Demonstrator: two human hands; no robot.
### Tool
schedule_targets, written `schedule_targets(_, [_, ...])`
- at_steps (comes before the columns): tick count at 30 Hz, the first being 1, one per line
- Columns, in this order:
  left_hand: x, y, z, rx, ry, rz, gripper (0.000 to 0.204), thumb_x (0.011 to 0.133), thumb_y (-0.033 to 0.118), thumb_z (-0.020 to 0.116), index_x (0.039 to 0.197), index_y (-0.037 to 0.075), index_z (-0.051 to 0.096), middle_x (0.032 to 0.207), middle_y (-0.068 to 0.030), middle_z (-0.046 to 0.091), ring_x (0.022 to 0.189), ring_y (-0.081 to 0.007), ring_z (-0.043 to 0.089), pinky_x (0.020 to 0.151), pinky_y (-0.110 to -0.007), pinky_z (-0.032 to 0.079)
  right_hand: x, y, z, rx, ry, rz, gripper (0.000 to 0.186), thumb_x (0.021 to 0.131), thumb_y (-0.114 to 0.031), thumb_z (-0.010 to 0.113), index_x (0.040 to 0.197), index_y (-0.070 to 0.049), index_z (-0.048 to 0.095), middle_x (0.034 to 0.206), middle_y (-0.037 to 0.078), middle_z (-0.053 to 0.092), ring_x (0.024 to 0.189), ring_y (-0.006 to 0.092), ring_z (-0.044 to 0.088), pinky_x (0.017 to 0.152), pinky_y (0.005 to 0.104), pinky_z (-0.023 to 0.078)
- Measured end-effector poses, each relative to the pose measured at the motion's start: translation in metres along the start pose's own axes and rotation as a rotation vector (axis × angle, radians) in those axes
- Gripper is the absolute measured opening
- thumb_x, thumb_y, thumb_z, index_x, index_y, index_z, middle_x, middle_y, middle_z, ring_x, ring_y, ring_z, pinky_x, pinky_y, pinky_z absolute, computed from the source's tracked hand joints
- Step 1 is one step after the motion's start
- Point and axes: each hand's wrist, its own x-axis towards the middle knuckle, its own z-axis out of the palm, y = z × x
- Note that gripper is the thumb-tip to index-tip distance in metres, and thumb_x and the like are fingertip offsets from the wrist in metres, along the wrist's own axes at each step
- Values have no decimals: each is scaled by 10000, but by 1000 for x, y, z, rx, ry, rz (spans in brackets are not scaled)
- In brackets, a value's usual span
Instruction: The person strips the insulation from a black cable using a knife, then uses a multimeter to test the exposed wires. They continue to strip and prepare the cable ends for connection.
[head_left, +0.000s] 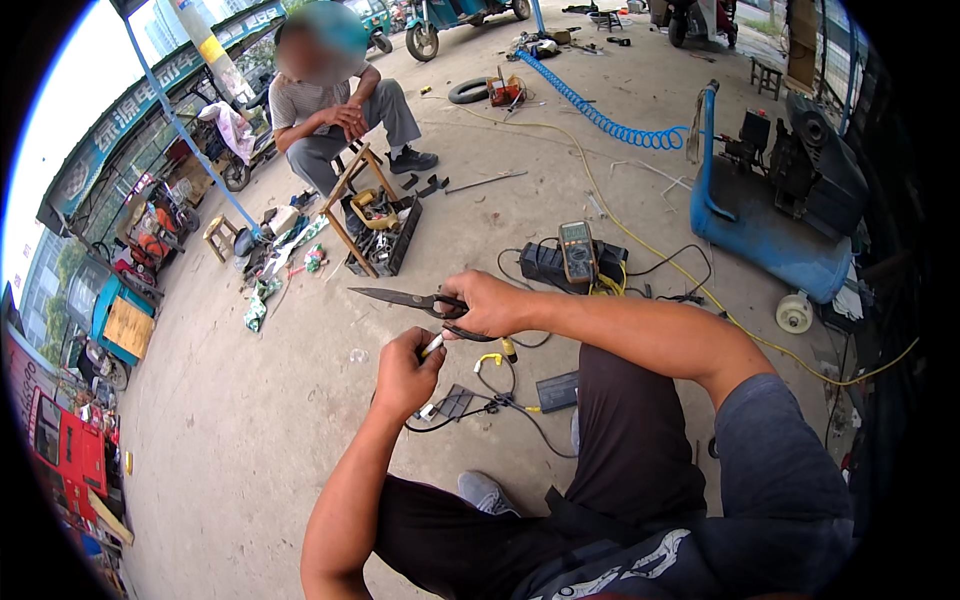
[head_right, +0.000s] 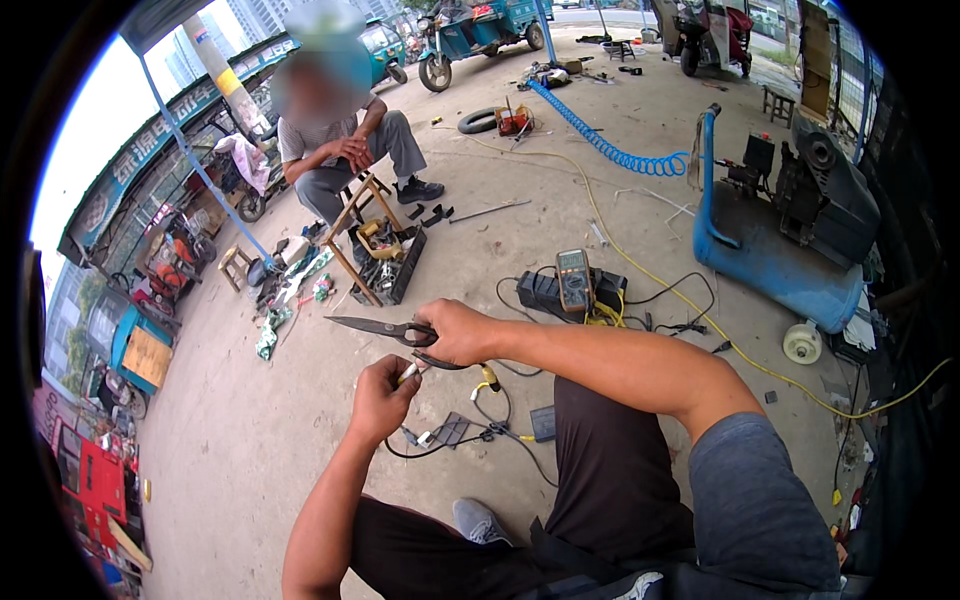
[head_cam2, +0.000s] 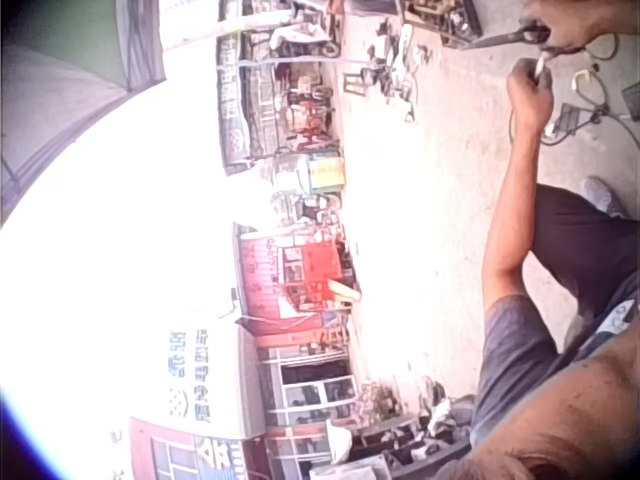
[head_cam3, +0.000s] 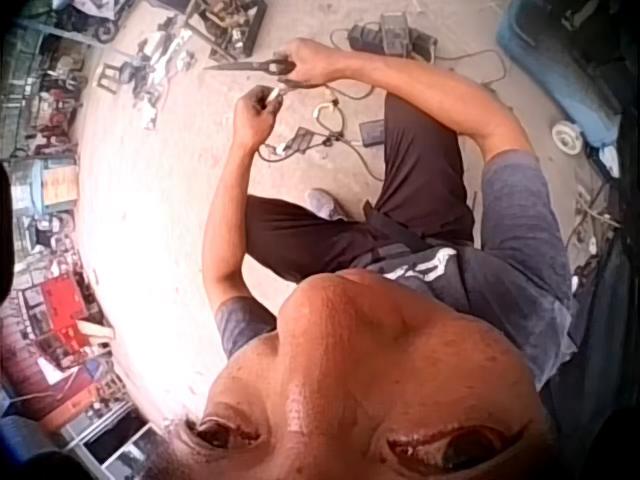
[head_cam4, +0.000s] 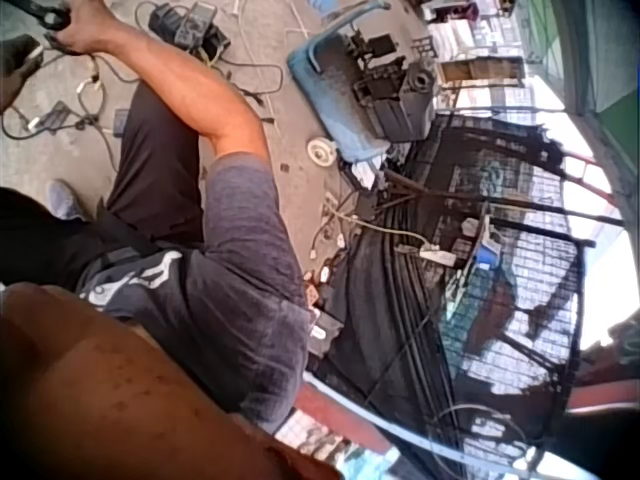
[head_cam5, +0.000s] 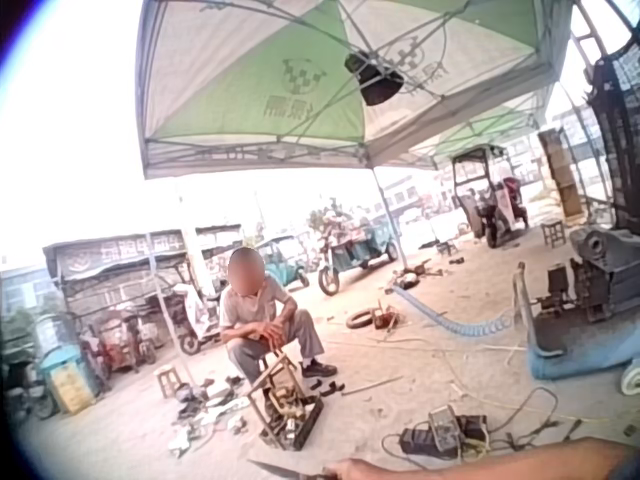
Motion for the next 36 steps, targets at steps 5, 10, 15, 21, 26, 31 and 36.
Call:
schedule_targets(5, [2,0,6,64,85,72,138,788,34,725,793,-21,598,610,-107,553,549,-184,472,541,-350,400,0,-1,2,-14,-2,18,351,683,-226,840,786,8,599,706,125,624,673,167,562,611,353,461])
schedule_targets(10, [4,-2,10,175,174,218,149,759,-3,718,784,-24,572,674,-181,592,590,-340,541,571,-407,436,0,-3,3,-7,-23,34,376,680,-245,842,796,15,595,716,131,628,689,161,567,618,354,467])
schedule_targets(15, [9,-6,11,279,215,307,154,737,-37,702,828,-20,579,763,-225,608,715,-422,609,601,-440,458,-1,-12,0,-25,-50,54,369,693,-236,838,801,21,597,719,132,632,703,159,579,628,357,476])
schedule_targets(21, [5,3,5,216,118,131,143,773,-17,658,910,-13,616,690,-202,630,655,-440,600,586,-435,458,-3,-21,-4,15,-103,64,307,807,-147,800,886,5,545,708,52,587,608,106,585,551,297,461])
schedule_targets(26, [11,3,9,-117,-54,-50,123,960,107,625,1022,33,700,614,-43,608,506,-77,541,483,-283,442,-1,-13,-16,-53,-84,54,315,801,-161,800,931,15,573,741,22,593,667,78,554,574,265,451])
schedule_targets(31, [10,-2,3,-360,-141,-156,136,952,68,623,1024,-25,692,745,-49,675,561,-86,584,519,-252,477,-1,-10,-9,57,-23,93,345,740,-201,834,854,36,609,747,96,632,709,129,552,638,329,467])
schedule_targets(36, [10,-7,-3,-568,-202,-179,301,871,-37,652,1169,-75,629,1020,-143,699,831,-175,676,731,-295,582,-1,-10,-12,8,-31,105,350,745,-202,834,868,36,610,759,81,630,721,123,559,638,322,467])
